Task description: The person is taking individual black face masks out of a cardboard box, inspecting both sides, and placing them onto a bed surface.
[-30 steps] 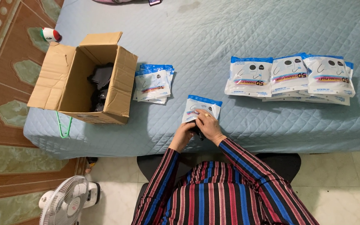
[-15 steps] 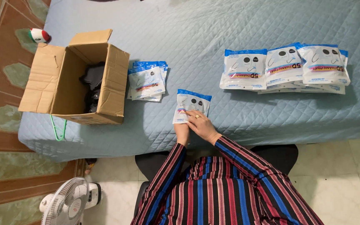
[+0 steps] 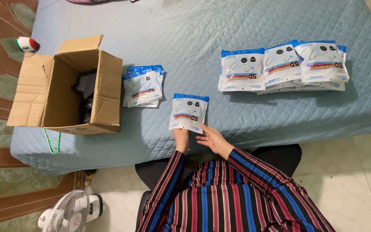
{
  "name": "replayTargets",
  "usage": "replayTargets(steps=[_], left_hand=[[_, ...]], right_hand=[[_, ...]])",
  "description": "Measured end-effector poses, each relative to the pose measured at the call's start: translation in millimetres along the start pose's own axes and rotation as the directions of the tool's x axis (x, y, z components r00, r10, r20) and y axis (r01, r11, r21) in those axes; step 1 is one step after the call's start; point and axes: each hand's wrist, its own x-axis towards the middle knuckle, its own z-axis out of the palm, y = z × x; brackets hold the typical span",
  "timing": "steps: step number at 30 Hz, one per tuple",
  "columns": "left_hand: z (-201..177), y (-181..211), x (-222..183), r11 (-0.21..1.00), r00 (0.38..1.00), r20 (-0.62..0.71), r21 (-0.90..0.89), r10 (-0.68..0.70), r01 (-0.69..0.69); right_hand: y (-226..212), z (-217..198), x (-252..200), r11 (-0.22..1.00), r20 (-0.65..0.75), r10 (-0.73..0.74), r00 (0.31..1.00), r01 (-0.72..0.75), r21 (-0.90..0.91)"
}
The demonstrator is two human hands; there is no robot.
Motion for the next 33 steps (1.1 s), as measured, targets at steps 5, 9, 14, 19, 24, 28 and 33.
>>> replayTargets(steps=[5,9,14,19,24,28,33], left_hand=[[6.5,27.7,-7.1,0.998,0.996,0.057,0.028,-0.066,0.065],[-2.8,15.0,-16.8,0.993,0.988,0.098,-0.011,-0.118,0.119],[-23.3,15.8,-31.4,0.981,0.974,-0.113,-0.026,-0.196,0.194],[-31.4,19.2,-33.0,0.930,0.928,-0.283,-0.338,-0.244,0.141],[-22.2,38.9,-27.3,0.852,0.973,0.016,-0.480,-0.230,0.209],[-7.4,33.1,-25.1,0.840,0.980,0.061,-0.507,-0.189,0.193],[-4.1,12.2,-25.4,0.906,0.977,0.084,-0.367,-0.193,0.211]], right_hand=[[-1.5,8.4,29.9,0.988,-0.016,0.080,0.997,-0.077,0.132],[4.2,-1.0,47.3,0.991,-0.066,0.064,0.996,-0.056,0.123],[-2.5,-12.4,54.8,0.967,-0.135,-0.028,0.990,0.061,0.246],[-21.9,-7.7,36.5,0.938,-0.177,-0.036,0.983,0.094,0.332],[-17.1,-1.9,32.8,0.918,-0.191,-0.049,0.980,0.120,0.379],[-28.2,17.1,7.6,0.933,-0.168,-0.069,0.983,0.123,0.338],[-27.7,1.3,32.0,0.914,-0.139,-0.073,0.988,0.122,0.386]])
